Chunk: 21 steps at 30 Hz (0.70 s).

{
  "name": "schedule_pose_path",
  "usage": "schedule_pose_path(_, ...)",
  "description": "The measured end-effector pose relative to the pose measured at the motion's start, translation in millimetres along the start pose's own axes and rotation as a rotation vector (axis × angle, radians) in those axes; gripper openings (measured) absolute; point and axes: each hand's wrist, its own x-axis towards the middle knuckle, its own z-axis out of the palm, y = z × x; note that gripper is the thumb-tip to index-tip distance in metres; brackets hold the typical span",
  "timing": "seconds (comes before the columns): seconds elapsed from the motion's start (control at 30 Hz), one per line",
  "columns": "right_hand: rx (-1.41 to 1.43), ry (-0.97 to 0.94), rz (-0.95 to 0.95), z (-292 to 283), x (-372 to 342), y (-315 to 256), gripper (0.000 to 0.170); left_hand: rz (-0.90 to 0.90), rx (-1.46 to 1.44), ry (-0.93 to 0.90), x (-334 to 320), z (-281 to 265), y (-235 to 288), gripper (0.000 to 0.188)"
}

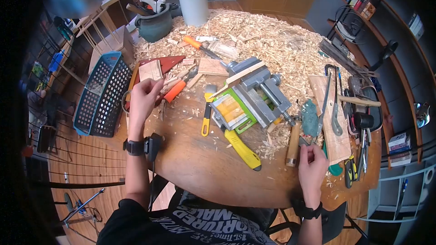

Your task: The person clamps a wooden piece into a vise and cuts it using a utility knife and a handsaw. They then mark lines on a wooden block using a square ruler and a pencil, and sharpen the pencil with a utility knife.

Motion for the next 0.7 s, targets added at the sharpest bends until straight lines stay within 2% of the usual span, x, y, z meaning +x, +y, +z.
schedule_pose_path(0.07, -0.009, 0.004, -0.001, -0.4, 0.8, -1.7, 0.022, -0.030, -0.007, -0.010, -8.3, -5.5, -7.1, 0.016)
schedule_pose_path(0.13, 0.021, -0.001, 0.028, -2.6, 0.1, -3.2, 0.021, 0.167, -0.149, 0.104, -14.2, -1.8, -21.2, 0.012)
schedule_pose_path(0.17, 0.041, 0.040, -0.057, -0.6, 0.2, -1.4, 0.015, 0.202, -0.207, 0.115, -17.8, -1.1, -21.3, 0.016)
schedule_pose_path(0.2, 0.030, 0.057, -0.038, 1.9, 0.9, 2.5, 0.015, 0.298, -0.170, 0.152, -18.7, 0.5, -25.2, 0.020)
schedule_pose_path(0.27, 0.103, 0.153, -0.125, 3.8, 3.3, 9.6, 0.010, 0.191, -0.318, 0.123, -25.3, 2.4, -20.4, 0.018)
schedule_pose_path(0.3, 0.100, 0.118, -0.040, -2.0, 2.7, 7.7, 0.012, 0.099, -0.345, 0.083, -26.1, 2.1, -23.8, 0.011)
schedule_pose_path(0.33, 0.095, 0.128, -0.029, -8.8, 2.7, 4.3, 0.012, 0.106, -0.348, 0.069, -25.4, 2.5, -26.0, 0.011)
schedule_pose_path(0.4, 0.044, 0.067, 0.156, -18.5, 2.0, -1.2, 0.012, -0.024, -0.285, -0.047, -25.4, 2.1, -25.4, 0.008)
schedule_pose_path(0.47, 0.013, 0.063, 0.166, -22.7, 0.2, 8.9, 0.014, -0.060, -0.267, -0.063, -27.2, 9.1, -25.9, 0.010)
schedule_pose_path(0.53, -0.015, 0.053, 0.168, -24.3, 0.5, 19.8, 0.017, 0.360, -0.231, 0.172, -26.6, 23.9, -38.4, 0.007)
schedule_pose_path(0.57, -0.012, 0.126, 0.050, -23.2, 0.3, 24.6, 0.019, 0.400, -0.178, 0.205, -29.0, 23.3, -31.5, 0.007)
schedule_pose_path(0.6, -0.009, 0.199, -0.070, -23.3, 0.5, 29.1, 0.022, 0.396, -0.171, 0.206, -32.5, 21.9, -22.4, 0.007)
schedule_pose_path(0.63, -0.045, 0.191, -0.112, -25.1, 0.9, 33.7, 0.019, 0.218, -0.337, 0.140, -36.5, 19.8, -12.2, 0.007)
schedule_pose_path(0.67, -0.041, 0.185, -0.114, -24.3, 0.6, 31.6, 0.019, 0.038, -0.500, 0.076, -39.9, 16.8, -4.2, 0.007)
schedule_pose_path(0.7, 0.039, 0.184, -0.032, -24.5, 0.0, 27.0, 0.018, 0.023, -0.478, 0.043, -42.6, 13.1, 0.4, 0.010)
